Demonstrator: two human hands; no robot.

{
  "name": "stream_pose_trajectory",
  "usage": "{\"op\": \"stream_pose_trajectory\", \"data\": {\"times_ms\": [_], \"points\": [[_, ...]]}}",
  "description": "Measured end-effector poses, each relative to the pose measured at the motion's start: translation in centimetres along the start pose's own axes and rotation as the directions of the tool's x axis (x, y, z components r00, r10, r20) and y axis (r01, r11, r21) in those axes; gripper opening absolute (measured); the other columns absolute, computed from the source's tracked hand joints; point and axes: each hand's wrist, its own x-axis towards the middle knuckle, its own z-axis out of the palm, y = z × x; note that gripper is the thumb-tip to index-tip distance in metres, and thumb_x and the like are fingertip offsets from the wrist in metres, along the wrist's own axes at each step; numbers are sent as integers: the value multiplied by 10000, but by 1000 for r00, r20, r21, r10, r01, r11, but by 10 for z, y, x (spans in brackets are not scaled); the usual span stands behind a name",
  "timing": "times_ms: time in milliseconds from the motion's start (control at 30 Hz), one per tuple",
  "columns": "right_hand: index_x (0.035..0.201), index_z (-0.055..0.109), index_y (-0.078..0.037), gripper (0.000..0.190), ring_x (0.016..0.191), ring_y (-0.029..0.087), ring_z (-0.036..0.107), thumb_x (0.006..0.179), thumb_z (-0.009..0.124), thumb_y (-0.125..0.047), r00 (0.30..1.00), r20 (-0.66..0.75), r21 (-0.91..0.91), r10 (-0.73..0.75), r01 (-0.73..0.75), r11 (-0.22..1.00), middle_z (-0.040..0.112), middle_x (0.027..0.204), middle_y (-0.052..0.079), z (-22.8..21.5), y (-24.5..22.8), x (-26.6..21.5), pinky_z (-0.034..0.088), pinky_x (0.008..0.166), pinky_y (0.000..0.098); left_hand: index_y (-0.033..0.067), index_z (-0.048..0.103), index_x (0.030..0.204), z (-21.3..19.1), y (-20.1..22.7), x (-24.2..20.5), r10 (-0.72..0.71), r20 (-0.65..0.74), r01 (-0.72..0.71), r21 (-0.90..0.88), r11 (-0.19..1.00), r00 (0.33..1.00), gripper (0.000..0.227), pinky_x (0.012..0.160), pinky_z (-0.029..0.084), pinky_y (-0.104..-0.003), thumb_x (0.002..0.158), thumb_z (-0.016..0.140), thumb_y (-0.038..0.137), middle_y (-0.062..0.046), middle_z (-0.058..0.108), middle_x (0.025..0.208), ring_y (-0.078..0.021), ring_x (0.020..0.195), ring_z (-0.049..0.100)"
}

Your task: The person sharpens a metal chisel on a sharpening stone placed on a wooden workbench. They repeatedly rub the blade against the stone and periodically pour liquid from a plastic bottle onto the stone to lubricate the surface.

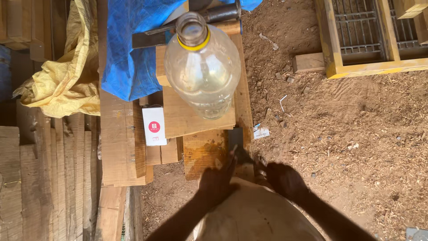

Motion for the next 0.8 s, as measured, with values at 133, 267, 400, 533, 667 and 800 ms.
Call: {"op": "stream_pose_trajectory", "data": {"times_ms": [133,267,400,533,667,800], "points": [[1416,572,-121,453,529,203,627,963,578,-119,1000,21,-60,7,-6,998,645,724,89,-11,6,14,561,455,364,17,252,1575,1,-8,20,93,-232,-50,182,982,968,989,571,514,-404,865,700,540,-150,104,1715,-235,609,651],[1329,612,-80,481,558,255,610,857,616,-170,963,-241,31,-121,132,991,629,732,104,-20,22,31,545,497,416,42,316,1549,1,-10,41,151,-431,37,398,917,890,951,539,509,-389,867,704,579,-158,154,1656,-225,604,659],[1146,650,-95,172,555,204,612,989,583,-121,998,-68,97,-19,25,995,645,768,81,-15,1,7,554,504,380,51,264,1579,8,-3,21,52,-216,-2,226,974,975,970,612,529,-411,868,644,591,-143,129,1683,-260,669,674],[1211,674,-81,246,530,186,608,1007,540,-116,999,19,-20,38,-37,999,645,729,86,-17,-2,14,545,461,365,47,218,1611,-8,0,14,6,-34,-3,80,997,999,964,686,545,-433,897,593,576,-139,115,1719,-282,722,687],[1253,682,-91,338,473,179,576,945,540,-96,982,-188,28,-11,16,999,648,689,94,-23,15,38,511,401,354,21,258,1594,-24,3,26,56,-263,3,218,976,963,937,696,538,-448,921,620,563,-168,171,1683,-276,729,695],[1384,484,-184,348,526,171,577,1038,514,-192,969,210,-66,133,-122,990,627,756,95,-17,12,26,516,448,328,42,223,1618,-17,4,17,17,-106,1,171,985,994,946,705,531,-428,933,601,575,-162,137,1713,-282,783,716]]}}
